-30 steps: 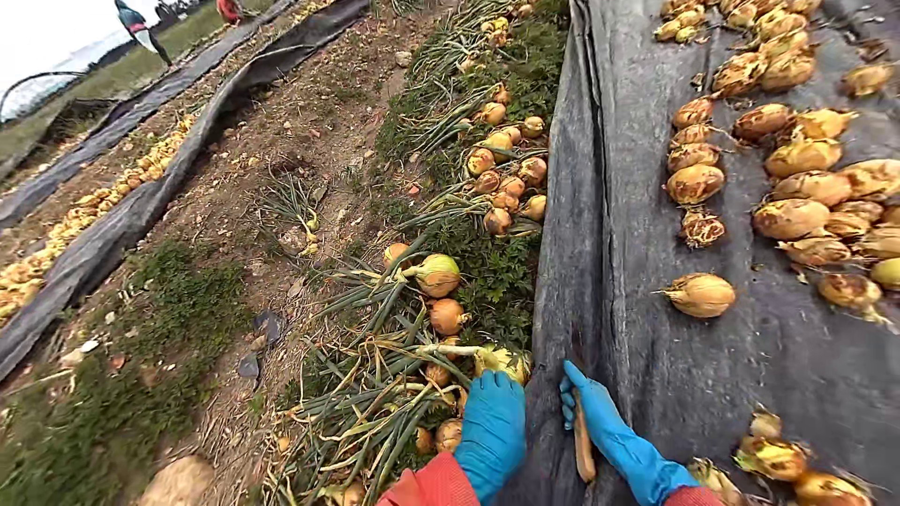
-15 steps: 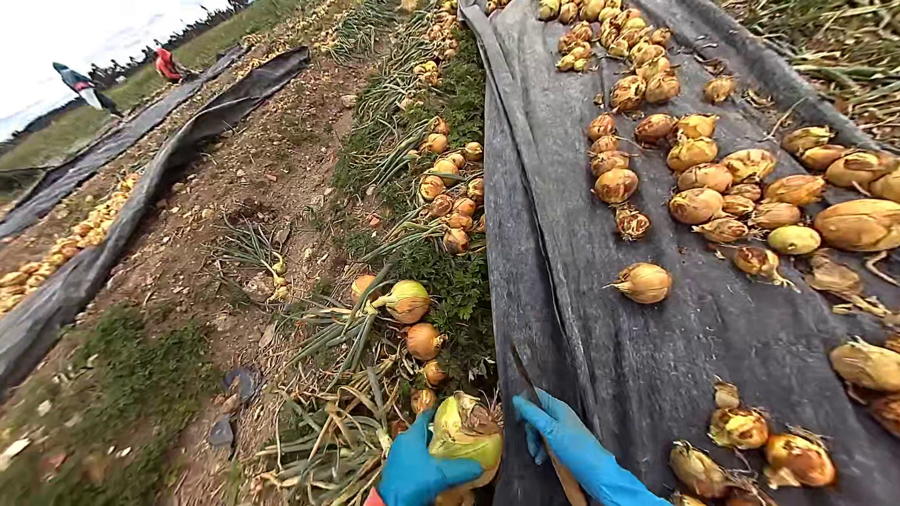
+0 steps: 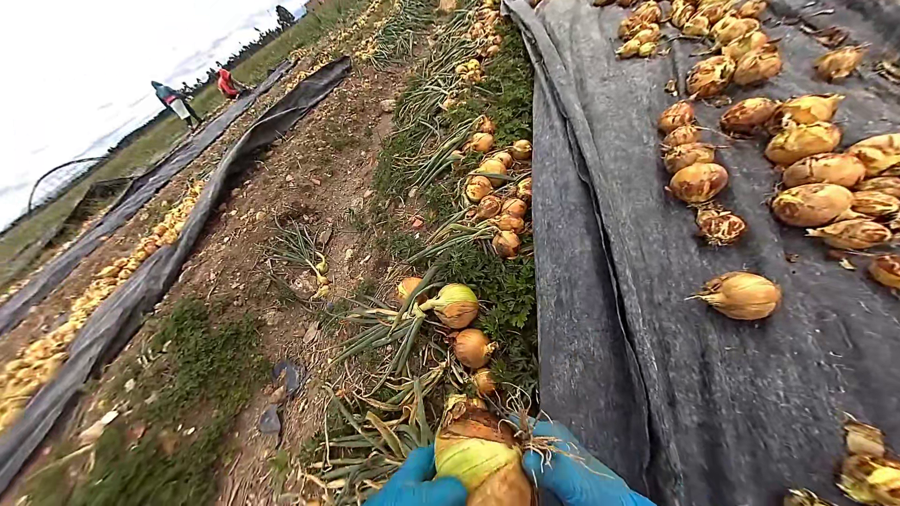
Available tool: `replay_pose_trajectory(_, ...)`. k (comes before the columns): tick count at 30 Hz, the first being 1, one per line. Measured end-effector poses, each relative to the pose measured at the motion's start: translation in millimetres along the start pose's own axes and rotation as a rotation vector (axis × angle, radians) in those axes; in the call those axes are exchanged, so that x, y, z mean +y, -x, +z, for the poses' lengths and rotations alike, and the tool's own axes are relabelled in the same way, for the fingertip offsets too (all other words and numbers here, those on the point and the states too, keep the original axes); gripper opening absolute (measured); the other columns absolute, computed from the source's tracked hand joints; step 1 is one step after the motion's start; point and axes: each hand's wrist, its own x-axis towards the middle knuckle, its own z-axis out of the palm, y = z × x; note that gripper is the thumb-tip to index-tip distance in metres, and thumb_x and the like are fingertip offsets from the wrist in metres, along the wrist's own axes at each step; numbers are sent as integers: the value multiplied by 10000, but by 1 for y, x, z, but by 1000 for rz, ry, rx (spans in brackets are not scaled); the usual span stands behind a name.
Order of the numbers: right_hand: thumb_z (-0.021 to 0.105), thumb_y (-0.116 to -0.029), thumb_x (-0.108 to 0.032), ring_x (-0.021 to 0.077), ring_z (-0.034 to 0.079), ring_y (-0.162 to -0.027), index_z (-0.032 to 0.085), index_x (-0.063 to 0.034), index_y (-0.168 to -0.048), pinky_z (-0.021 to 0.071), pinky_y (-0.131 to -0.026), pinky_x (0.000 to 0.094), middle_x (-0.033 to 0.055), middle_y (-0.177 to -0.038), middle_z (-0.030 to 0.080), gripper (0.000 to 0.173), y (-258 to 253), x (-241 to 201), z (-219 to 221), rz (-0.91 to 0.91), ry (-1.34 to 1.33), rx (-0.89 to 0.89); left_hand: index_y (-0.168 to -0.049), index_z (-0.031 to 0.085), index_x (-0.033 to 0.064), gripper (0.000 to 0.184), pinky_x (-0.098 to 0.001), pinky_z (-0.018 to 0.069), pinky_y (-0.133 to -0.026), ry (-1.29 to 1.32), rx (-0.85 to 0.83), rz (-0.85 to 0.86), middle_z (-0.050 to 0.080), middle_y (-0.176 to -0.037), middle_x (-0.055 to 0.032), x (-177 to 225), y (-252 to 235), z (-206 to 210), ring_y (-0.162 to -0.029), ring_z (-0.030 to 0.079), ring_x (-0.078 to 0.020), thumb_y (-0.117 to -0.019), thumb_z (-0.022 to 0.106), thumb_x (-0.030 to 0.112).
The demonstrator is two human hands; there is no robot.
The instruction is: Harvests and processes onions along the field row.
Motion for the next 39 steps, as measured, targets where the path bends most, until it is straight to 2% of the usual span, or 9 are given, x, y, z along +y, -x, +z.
replay_pose_trajectory(4, 526, -972, -561, -6, 618, -720, 712, -57, -866, 526, -693, 268, -39, -742, 660, 548, 1, 13, 3, -147, 160, 190, -1117, 667, 135, 641, -207, 575, -726, -162, 86, 109, 747, -922, 79, 0, -13, -5, -812, 693, 0, -687, 872, 564)
replay_pose_trajectory(8, 431, -1048, -552, -20, 533, -566, 613, -99, -779, 458, -531, 201, -37, -603, 529, 558, -1, 15, -22, -498, 365, 476, -1339, 635, 0, 1138, -599, 593, -669, -1096, 674, 382, 772, -869, -139, 2, -51, -18, -786, 760, -340, -482, 861, 714)
replay_pose_trajectory(11, 308, -903, -859, 64, 485, -497, 599, -116, -825, 446, -456, 284, -46, -605, 481, 801, 10, 25, -55, -63, 416, 528, -1404, 540, 54, 1123, -471, 612, -855, -778, 677, 212, 773, -985, -45, 24, -64, -3, -936, 751, -205, -506, 914, 616)
replay_pose_trajectory(13, 377, -823, -894, 269, 625, -726, 658, 5, -1096, 511, -675, 533, 128, -807, 637, 981, 17, 28, -60, 300, 425, 253, -1451, 479, -18, 1004, -385, 639, -798, -609, 553, 441, 768, -937, -15, 17, -66, 30, -858, 749, -139, -696, 868, 516)
replay_pose_trajectory(16, 433, -761, -952, 57, 492, -512, 606, -133, -920, 443, -469, 240, -60, -644, 533, 853, 34, 28, -38, 268, -9, 209, -1263, 614, -108, 577, -537, 574, -819, -880, 382, 571, 735, -837, -127, -7, -62, 82, -805, 727, -311, -998, 598, 404)
replay_pose_trajectory(22, -76, -1024, -574, 47, 440, -359, 457, -194, -718, 361, -346, 183, -64, -475, 459, 722, 58, 3, -32, 265, -578, 390, -1211, 652, -51, 269, -602, 511, -948, -1528, 328, 14, 706, -1132, -268, 24, -84, 67, -1085, 689, -441, -966, 590, 40)
replay_pose_trajectory(26, 305, -1045, -498, 39, 449, -434, 540, -164, -832, 407, -415, 210, -91, -569, 480, 460, 62, 16, -81, 208, -100, 531, -1542, 405, -41, 716, -686, 254, -1184, -1635, 469, -295, 359, -1601, -300, 36, -159, -26, -1499, 291, -509, -903, 699, 89)
replay_pose_trajectory(32, 623, -948, -541, 185, 520, -635, 624, -73, -968, 445, -618, 430, 42, -735, 542, 468, 51, 48, -83, 544, 280, 387, -1607, 367, 265, 977, -645, 402, -1124, -1119, 343, -184, 330, -1598, -300, -27, -242, -34, -1424, 388, -524, -759, 819, 91)
replay_pose_trajectory(39, 572, -975, -533, 146, 506, -566, 621, -115, -943, 444, -574, 384, -10, -646, 509, 423, 54, 67, -76, 532, 212, 434, -1500, 482, 71, 1010, -580, 426, -1137, -1039, 310, -287, 489, -1505, -232, -24, -244, -46, -1384, 502, -391, -688, 920, 480)
